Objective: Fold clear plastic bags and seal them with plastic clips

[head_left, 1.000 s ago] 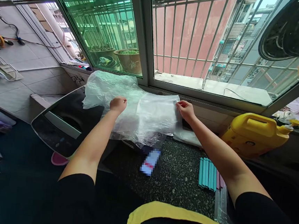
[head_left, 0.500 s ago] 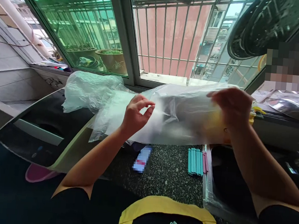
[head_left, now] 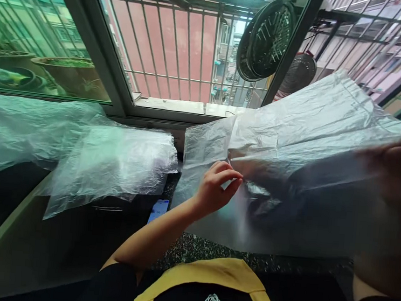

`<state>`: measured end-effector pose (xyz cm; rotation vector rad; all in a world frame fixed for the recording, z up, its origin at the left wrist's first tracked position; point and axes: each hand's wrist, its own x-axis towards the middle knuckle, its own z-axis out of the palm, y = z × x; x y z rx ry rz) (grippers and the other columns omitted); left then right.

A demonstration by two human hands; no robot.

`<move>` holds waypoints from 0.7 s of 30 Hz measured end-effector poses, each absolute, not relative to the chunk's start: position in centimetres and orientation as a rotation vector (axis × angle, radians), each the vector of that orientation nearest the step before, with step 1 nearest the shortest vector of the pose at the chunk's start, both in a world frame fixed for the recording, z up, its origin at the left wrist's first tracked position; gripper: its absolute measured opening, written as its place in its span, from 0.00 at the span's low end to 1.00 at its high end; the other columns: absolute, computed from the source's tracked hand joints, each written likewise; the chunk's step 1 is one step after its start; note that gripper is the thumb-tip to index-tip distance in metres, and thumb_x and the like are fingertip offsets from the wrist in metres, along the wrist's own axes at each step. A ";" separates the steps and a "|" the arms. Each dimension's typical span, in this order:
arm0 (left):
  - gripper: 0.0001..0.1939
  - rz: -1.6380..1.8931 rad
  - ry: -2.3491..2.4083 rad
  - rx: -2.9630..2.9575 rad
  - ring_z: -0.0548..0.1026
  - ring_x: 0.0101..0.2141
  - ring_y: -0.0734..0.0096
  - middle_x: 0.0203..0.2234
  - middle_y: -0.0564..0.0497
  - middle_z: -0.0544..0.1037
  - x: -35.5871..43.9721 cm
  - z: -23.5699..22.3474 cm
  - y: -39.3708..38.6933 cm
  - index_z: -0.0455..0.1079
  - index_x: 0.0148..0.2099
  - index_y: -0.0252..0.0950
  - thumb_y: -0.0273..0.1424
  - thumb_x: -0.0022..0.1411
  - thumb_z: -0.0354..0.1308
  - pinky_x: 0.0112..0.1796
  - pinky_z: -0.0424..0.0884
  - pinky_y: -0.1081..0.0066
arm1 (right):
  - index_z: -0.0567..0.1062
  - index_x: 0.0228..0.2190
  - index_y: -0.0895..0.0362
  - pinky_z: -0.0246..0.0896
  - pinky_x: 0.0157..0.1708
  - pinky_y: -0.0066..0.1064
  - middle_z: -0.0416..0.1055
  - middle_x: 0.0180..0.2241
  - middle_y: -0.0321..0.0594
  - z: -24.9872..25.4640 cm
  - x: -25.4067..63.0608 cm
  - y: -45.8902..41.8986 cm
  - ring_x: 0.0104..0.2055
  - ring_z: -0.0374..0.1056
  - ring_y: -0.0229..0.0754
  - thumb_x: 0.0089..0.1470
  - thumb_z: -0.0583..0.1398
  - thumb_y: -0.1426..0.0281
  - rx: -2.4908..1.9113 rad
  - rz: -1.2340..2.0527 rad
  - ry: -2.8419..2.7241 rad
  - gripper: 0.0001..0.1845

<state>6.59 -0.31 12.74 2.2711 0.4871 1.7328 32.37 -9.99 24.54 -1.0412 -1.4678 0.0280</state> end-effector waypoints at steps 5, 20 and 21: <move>0.04 1.586 0.400 2.262 0.70 0.28 0.74 0.24 0.52 0.72 9.7 10.4 -0.5 0.71 0.31 0.36 0.26 0.59 0.56 0.30 0.70 0.72 | 0.78 0.28 0.47 0.65 0.19 0.30 0.75 0.24 0.34 25.5 29.6 -11.9 0.24 0.71 0.38 0.42 0.68 0.65 -1.251 -0.015 -1.438 0.06; 0.02 1.721 0.129 2.302 0.69 0.28 0.75 0.25 0.51 0.72 7.6 15.0 -3.1 0.69 0.35 0.35 0.28 0.60 0.57 0.30 0.68 0.72 | 0.70 0.21 0.60 0.49 0.18 0.23 0.60 0.16 0.29 25.6 26.4 -6.4 0.18 0.55 0.27 0.50 0.60 0.74 -1.401 0.125 -1.581 0.08; 0.07 1.774 0.122 2.341 0.69 0.29 0.73 0.26 0.51 0.72 7.5 14.7 -3.6 0.69 0.37 0.35 0.34 0.59 0.57 0.31 0.69 0.71 | 0.70 0.21 0.59 0.50 0.18 0.22 0.60 0.16 0.29 25.3 26.3 -5.7 0.18 0.55 0.27 0.50 0.60 0.74 -1.374 0.144 -1.565 0.08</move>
